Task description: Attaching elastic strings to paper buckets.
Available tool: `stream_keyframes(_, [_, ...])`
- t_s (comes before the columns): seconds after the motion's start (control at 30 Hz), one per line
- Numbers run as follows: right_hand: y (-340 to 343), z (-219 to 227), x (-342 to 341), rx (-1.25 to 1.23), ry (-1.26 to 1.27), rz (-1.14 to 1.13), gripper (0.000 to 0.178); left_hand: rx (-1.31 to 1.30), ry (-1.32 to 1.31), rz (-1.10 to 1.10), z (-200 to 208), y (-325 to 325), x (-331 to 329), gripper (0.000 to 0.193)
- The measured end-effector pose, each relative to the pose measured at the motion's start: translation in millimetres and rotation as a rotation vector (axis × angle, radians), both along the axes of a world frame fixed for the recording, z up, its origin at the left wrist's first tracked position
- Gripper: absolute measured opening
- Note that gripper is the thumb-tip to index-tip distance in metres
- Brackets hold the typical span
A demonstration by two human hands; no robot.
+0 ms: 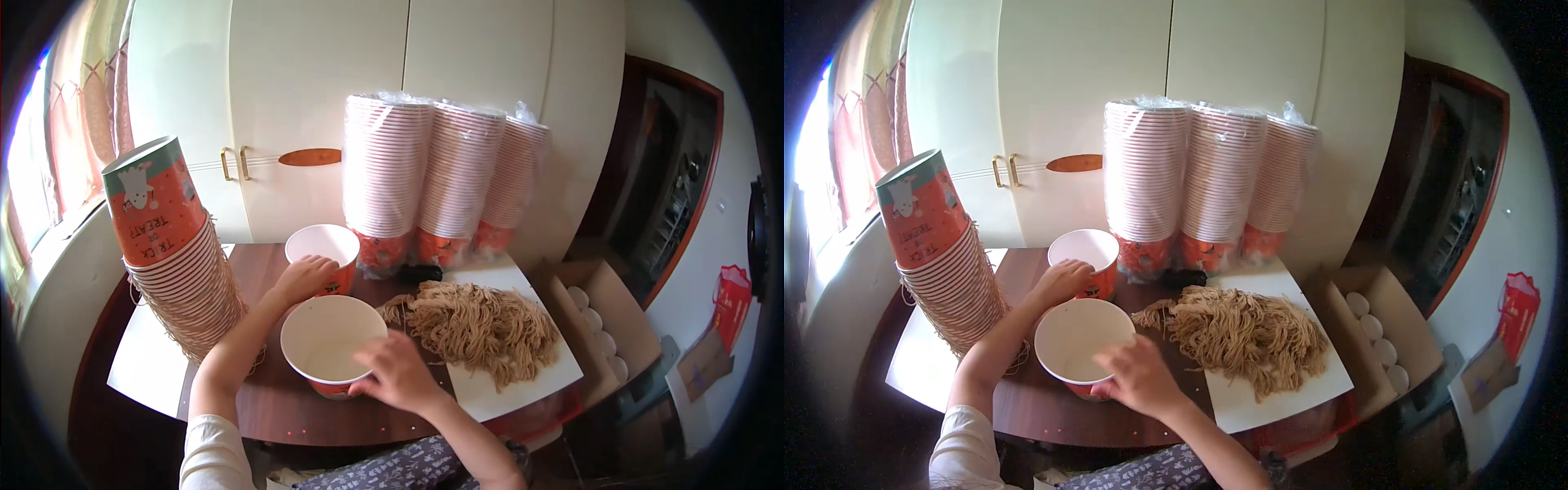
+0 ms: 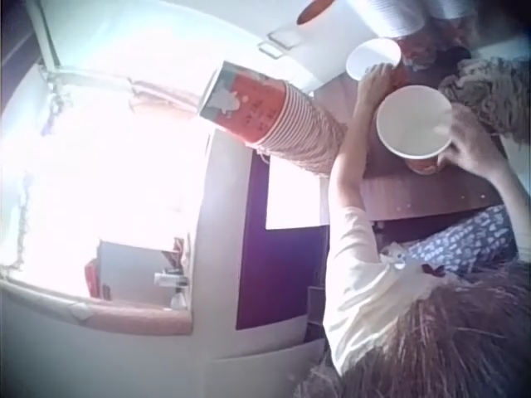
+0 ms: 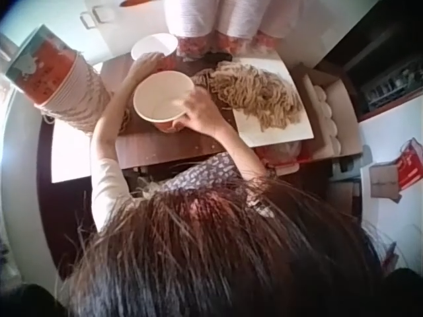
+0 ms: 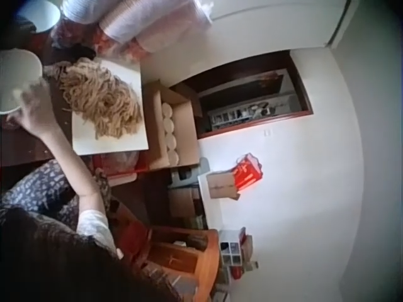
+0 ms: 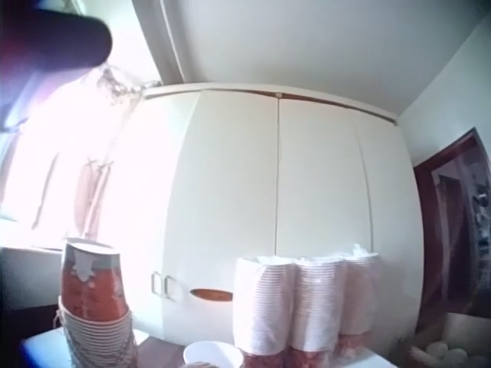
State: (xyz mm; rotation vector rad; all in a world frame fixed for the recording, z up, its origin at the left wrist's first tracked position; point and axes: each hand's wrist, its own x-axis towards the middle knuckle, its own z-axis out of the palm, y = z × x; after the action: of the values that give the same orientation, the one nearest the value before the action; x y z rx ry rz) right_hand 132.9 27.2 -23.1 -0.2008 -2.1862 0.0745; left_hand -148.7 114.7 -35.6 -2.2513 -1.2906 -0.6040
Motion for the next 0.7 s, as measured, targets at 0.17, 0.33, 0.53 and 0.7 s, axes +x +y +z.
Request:
stream_keyframes(0.17, [80,-37,34,-0.215,-0.021,-0.382,0.011,0.035,-0.461,0.067,31,-39,3,0.012])
stream_keyframes(0.33, [122,-79,47,-0.206,-0.202,-0.491,0.007,-0.371,-0.753,0.140,36,-97,14,0.015])
stream_keyframes(0.53, [115,-58,54,-0.218,-0.414,-0.483,0.012,-0.301,-0.692,0.262,50,-165,33,0.021])
stream_keyframes(0.7, [100,-44,91,-0.439,-0.787,-0.438,0.013,-0.088,-0.451,0.108,46,-168,52,0.037])
